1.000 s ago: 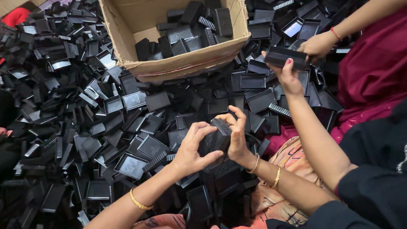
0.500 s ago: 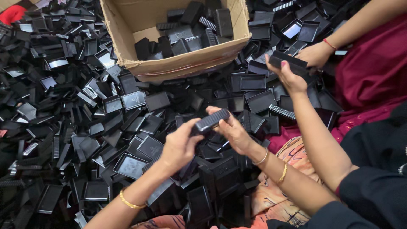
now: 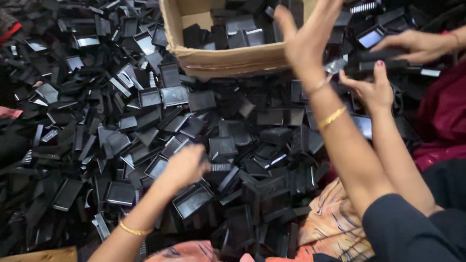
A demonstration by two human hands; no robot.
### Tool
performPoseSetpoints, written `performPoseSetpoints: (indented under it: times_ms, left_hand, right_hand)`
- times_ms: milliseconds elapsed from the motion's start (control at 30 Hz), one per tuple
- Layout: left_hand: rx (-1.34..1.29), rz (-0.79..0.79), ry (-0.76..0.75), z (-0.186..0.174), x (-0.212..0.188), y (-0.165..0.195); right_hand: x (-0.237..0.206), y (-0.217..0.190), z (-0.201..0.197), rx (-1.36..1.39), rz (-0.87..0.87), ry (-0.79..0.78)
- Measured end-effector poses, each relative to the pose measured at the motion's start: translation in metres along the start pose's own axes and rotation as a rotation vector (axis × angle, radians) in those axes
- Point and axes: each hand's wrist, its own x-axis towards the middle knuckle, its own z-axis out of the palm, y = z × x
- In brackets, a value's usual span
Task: The person sits on the floor and repeatedly picks up small black plastic parts from a large pile. They open and close the parts, then place them into a cardboard box. The task continues with the same repetitive motion throughout the clip.
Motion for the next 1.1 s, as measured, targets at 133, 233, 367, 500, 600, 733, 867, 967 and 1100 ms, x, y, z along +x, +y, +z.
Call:
performPoseSetpoints:
  times_ms: [133,233,367,500,600,733,867,967,1100]
  left_hand:
    - [0.188,-0.085,-0.222,0.047,-0.020,-0.015]
    - [0.241,-0.092,-0.177,0.057,-0.024,-0.031]
    - [0.199,-0.070,-0.120,0.059,-0.034,-0.033]
    - [-0.048,-0.207,-0.071,0.048,-0.032,-0.048]
    - [-0.412,-0.139,0.417,0.033,-0.025,-0.065]
    - [-1.274,-0.352,0.285,0.015,-0.012,-0.059]
    - [-1.050,-0.045,0.408,0.030,0.004,0.008]
    - [-0.852,0.091,0.343,0.031,0.004,0.039]
    - [-0.977,0.043,0.110,0.026,0.006,0.065]
  right_hand:
    - [-0.134,-0.018,0.044,0.383,-0.203,-0.491]
    - [-0.238,-0.038,0.072,0.243,-0.126,-1.175]
    - [-0.302,-0.051,0.102,0.311,-0.459,-1.019]
    - [-0.299,-0.059,0.107,0.063,-0.330,-1.399]
    - [-0.271,-0.062,0.088,0.194,-0.039,-1.230]
    - [-0.233,-0.076,0.037,1.096,0.830,-1.054]
    - [-0.225,-0.098,-0.020,1.644,1.147,-0.801]
    - [-0.220,-0.097,-0.047,1.600,1.164,-0.742]
    - [-0.218,-0.086,-0.066,1.565,1.188,-0.701]
